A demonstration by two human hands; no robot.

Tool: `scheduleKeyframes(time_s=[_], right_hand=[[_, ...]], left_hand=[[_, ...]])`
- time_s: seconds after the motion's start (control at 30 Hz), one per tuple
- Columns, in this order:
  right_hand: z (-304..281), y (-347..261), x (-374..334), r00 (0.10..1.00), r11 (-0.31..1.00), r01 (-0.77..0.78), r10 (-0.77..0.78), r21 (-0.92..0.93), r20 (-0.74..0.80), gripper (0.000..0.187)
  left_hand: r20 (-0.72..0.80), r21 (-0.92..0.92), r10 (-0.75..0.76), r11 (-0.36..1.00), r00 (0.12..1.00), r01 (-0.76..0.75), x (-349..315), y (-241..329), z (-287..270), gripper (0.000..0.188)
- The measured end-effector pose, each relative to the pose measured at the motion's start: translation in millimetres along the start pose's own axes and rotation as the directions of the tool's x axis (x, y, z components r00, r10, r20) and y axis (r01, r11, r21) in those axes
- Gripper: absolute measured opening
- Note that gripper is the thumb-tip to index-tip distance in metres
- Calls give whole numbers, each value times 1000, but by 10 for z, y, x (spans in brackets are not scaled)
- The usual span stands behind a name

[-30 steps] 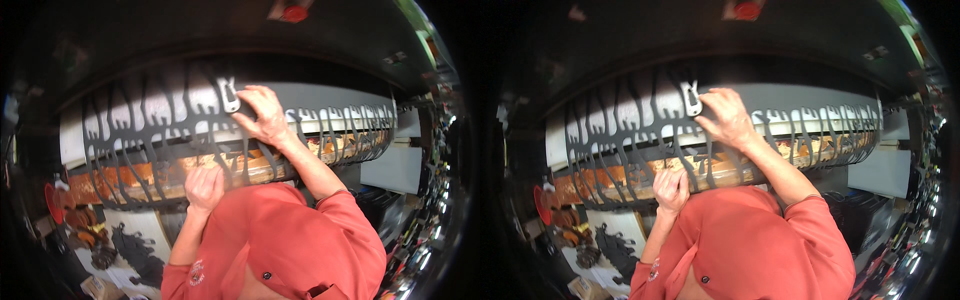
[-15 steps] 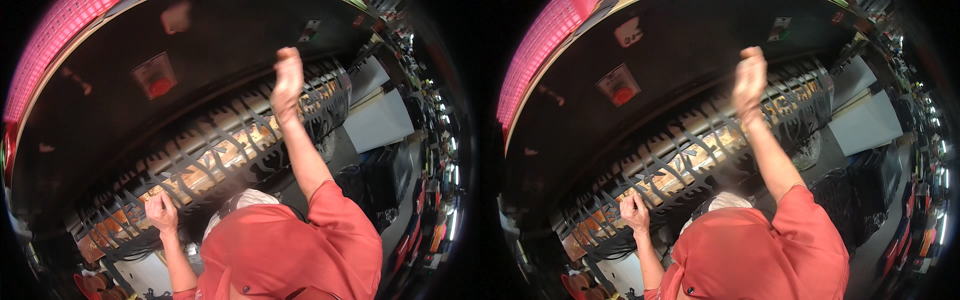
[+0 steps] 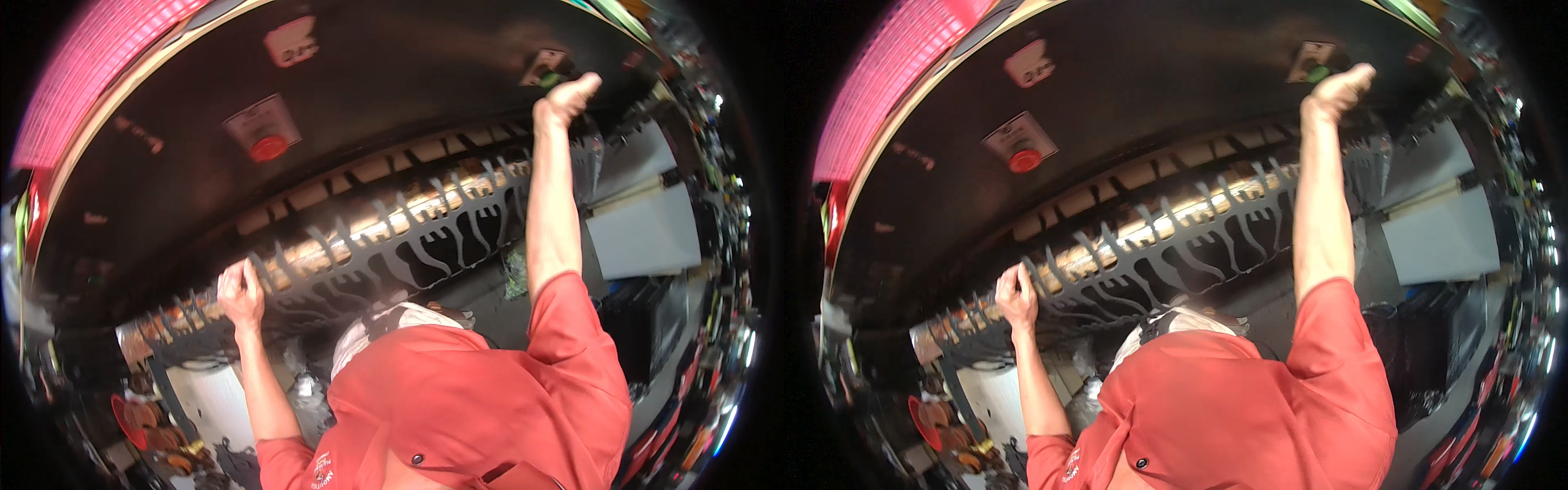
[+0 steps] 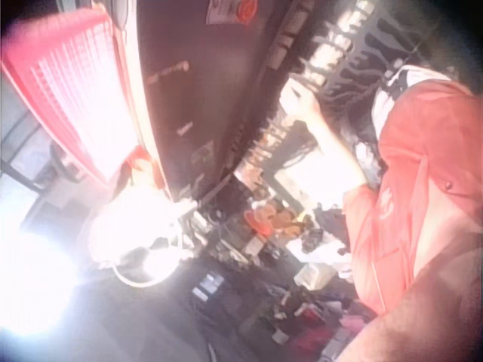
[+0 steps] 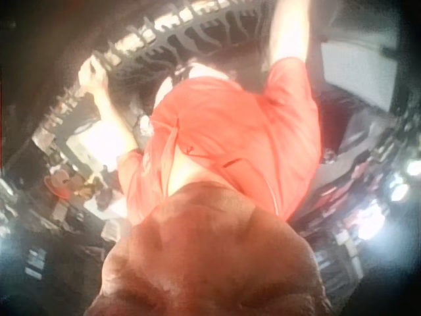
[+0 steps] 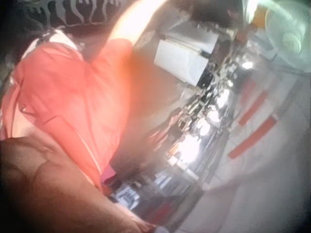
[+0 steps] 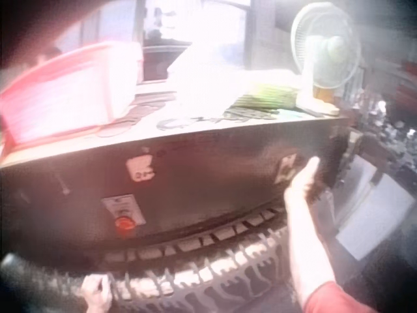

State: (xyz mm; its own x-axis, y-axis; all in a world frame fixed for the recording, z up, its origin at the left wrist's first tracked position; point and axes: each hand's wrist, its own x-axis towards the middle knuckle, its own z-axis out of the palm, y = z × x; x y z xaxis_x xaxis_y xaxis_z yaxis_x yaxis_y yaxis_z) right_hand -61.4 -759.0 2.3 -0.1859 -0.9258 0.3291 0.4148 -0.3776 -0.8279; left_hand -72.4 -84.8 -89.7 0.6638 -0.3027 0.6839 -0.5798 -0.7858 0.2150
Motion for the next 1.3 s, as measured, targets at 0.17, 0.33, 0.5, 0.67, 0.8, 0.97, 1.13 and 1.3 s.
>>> scheduleKeyframes(time_s=[0.17,0.33,0.5,0.67,0.8,0.97,1.13,1.3], right_hand=[[-817,-17,-964,885,978,-179,112,109,453,48],[-1277,74,-1871,507,931,330,-32,-159,862,22],[-1304,214,-1962,453,910,331,80,-251,888,20],[-1313,237,-1969,453,895,383,34,-229,891,20],[-1326,228,-1969,474,893,353,87,-280,876,22],[-1341,307,-1886,444,883,369,107,-290,890,23],[-1434,221,-1904,471,809,363,269,-462,840,24],[-1235,-260,-2093,579,689,579,29,-436,815,16]], left_hand=[[35,-90,-267,959,963,269,50,193,-26,9],[-33,-5,-289,957,957,289,0,507,135,16],[-53,22,-236,971,970,237,-24,506,186,14],[-44,11,-183,983,982,183,-45,467,170,17],[-28,-72,-238,969,971,235,-47,494,176,16],[38,-133,-302,943,953,305,-26,522,149,16],[132,-94,-326,936,936,339,-129,630,99,17],[287,-157,-321,914,902,375,-226,800,-144,22]])
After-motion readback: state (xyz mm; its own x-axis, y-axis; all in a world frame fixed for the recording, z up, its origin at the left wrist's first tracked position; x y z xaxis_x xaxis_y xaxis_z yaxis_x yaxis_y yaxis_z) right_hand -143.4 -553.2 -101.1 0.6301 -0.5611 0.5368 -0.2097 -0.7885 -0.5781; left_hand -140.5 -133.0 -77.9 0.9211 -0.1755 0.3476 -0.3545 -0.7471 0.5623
